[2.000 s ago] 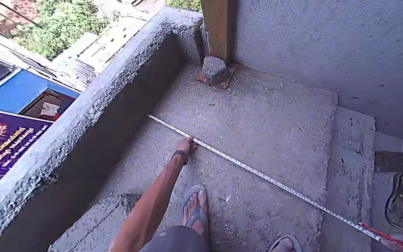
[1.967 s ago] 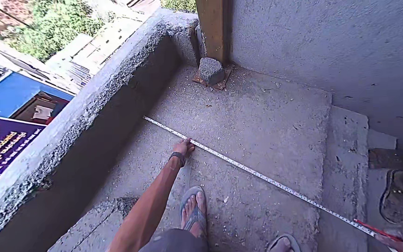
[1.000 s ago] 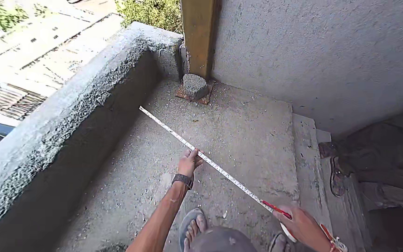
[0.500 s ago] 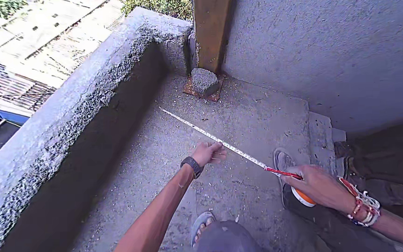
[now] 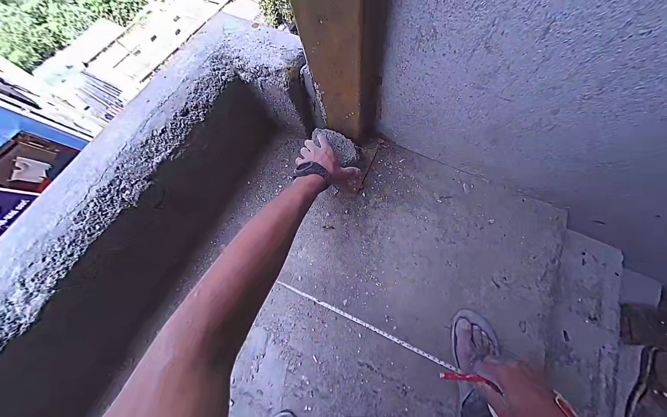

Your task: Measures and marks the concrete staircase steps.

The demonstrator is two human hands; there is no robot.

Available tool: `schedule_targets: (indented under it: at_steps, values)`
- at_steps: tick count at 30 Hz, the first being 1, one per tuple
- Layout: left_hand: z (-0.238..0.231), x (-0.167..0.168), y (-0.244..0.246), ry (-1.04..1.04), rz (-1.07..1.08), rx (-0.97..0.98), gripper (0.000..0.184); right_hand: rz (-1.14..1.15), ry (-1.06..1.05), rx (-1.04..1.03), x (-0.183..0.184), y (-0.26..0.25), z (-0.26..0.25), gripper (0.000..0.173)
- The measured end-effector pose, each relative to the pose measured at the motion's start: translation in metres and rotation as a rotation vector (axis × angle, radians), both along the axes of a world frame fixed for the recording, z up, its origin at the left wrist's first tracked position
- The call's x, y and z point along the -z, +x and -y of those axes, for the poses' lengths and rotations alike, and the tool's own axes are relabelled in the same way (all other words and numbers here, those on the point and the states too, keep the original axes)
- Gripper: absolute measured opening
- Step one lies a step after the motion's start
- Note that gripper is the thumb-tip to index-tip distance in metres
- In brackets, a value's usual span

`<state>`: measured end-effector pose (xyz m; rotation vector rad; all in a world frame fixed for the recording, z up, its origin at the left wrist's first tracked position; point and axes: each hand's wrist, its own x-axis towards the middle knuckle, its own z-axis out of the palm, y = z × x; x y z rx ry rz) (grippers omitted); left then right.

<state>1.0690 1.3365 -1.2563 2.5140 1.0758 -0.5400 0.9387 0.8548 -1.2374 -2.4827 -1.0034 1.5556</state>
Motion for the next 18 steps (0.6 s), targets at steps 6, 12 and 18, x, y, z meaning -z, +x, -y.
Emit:
schedule_targets:
  at_steps: [6,12,18]
  values:
    - [0.029,0.047,-0.003,0.185,0.216,-0.094,0.152,-0.018,0.152,-0.065,-0.01,0.009,0.033,0.03]
    - [0.098,0.02,-0.182,-0.154,0.693,0.493,0.073,-0.069,0.144,0.056,-0.019,0.001,0.029,0.037]
    - [0.131,0.032,-0.369,-0.42,0.904,0.472,0.029,-0.181,0.165,0.031,-0.017,-0.039,-0.048,0.048]
